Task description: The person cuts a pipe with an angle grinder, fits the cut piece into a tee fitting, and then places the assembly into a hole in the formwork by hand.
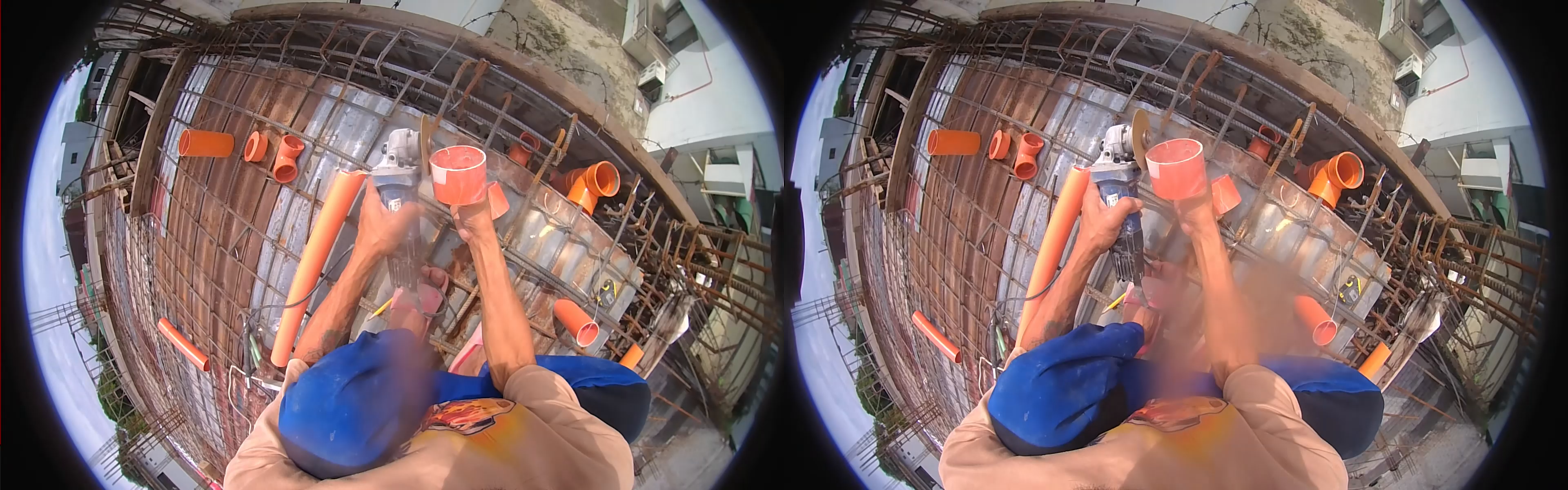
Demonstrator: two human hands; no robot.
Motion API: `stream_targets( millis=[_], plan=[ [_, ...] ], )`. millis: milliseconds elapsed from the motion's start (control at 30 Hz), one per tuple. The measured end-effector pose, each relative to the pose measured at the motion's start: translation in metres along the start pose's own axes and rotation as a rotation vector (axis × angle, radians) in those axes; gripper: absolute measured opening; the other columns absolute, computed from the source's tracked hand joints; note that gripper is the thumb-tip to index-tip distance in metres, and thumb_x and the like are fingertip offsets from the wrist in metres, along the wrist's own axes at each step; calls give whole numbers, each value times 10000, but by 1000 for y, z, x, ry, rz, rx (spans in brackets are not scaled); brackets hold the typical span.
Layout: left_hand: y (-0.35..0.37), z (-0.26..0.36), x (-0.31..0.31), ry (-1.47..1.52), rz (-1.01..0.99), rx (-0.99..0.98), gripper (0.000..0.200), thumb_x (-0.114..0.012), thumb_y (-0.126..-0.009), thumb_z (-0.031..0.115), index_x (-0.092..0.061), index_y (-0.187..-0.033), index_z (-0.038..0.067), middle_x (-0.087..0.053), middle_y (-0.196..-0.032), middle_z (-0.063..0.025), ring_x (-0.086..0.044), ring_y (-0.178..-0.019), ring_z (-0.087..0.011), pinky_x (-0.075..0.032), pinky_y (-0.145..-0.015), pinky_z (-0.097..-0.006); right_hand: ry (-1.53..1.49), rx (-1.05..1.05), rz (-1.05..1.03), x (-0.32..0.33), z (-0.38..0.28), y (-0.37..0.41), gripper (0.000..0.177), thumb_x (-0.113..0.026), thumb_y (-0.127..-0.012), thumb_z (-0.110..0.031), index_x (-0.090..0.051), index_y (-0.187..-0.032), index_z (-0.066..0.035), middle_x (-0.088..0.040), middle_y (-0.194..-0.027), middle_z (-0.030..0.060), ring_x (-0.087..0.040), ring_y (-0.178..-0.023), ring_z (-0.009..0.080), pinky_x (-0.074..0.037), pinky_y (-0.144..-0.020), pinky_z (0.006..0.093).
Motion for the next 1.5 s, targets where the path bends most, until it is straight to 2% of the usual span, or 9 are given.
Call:
stream_targets(
  millis=[400,667,767,900,1000,1100,1300,1400,1500],
  plan=[
    [-3,-1,8,9,14,-44,656,-760,-716,231,-481,-1259,-8,-646,-1002,-119,-641,-871,-217,-534,-780,-359,670,360,-17,-20,-31,-4,284,-677,-899,-68,-639,-1181,-65,-710,-1065,19,-649,-1000,114,-512,-876,286],
    [-4,-8,14,-75,49,-77,680,-756,-709,242,-471,-1273,-9,-641,-1014,-138,-640,-885,-238,-528,-798,-375,1087,409,141,-36,-49,8,232,-660,-864,-58,-588,-1085,-45,-718,-945,150,-708,-907,263,-520,-780,369],
    [-1,-4,14,-51,89,-127,524,-729,-719,147,-527,-1176,-10,-593,-957,-57,-578,-805,-143,-510,-706,-306,1099,345,161,-42,-52,11,206,-618,-869,-35,-558,-1065,-37,-704,-926,192,-701,-889,348,-512,-755,418],
    [-1,-11,16,-78,53,-7,731,-761,-699,253,-446,-1297,-24,-635,-1062,-162,-637,-918,-260,-523,-831,-391,1271,476,192,-44,-52,13,109,-502,-913,0,-542,-1007,-37,-655,-787,174,-655,-734,351,-476,-658,368],
    [-1,-13,17,-99,68,-5,742,-762,-696,255,-439,-1301,-30,-641,-1072,-165,-643,-924,-265,-525,-835,-386,1265,494,200,-45,-53,17,115,-497,-903,17,-536,-991,-48,-646,-771,201,-624,-747,435,-482,-660,385],
    [0,-14,16,-101,87,15,756,-765,-690,261,-434,-1304,-33,-647,-1085,-171,-648,-937,-269,-524,-844,-384,1246,397,165,-38,-47,13,213,-534,-827,32,-495,-1027,-31,-634,-907,286,-595,-923,523,-447,-744,543],
    [6,1,2,-95,109,43,753,-768,-685,270,-447,-1295,-33,-659,-1070,-178,-652,-954,-278,-519,-866,-393,1451,588,312,-25,-48,6,229,-538,-854,28,-464,-1059,-44,-594,-982,272,-550,-935,542,-446,-811,557],
    [7,-6,-2,-14,97,40,732,-764,-687,259,-460,-1285,-34,-662,-1054,-172,-651,-954,-273,-520,-869,-393,1292,431,368,-6,-55,-3,125,-526,-967,-53,-434,-1048,-75,-610,-1014,146,-631,-940,278,-510,-670,429],
    [4,0,3,21,85,25,704,-756,-698,240,-466,-1274,-40,-657,-1049,-158,-644,-946,-250,-520,-864,-384,483,179,315,13,-37,-11,159,-526,-1015,-125,-397,-1107,-116,-583,-1139,67,-624,-973,209,-555,-675,375]
  ],
)
Point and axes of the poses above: each hand's wrist, its own y-axis away from the middle knuckle, its own x-axis out of the back of the hand, z = x × y, the point moved 6 cm from there along -y, towards the middle knuckle
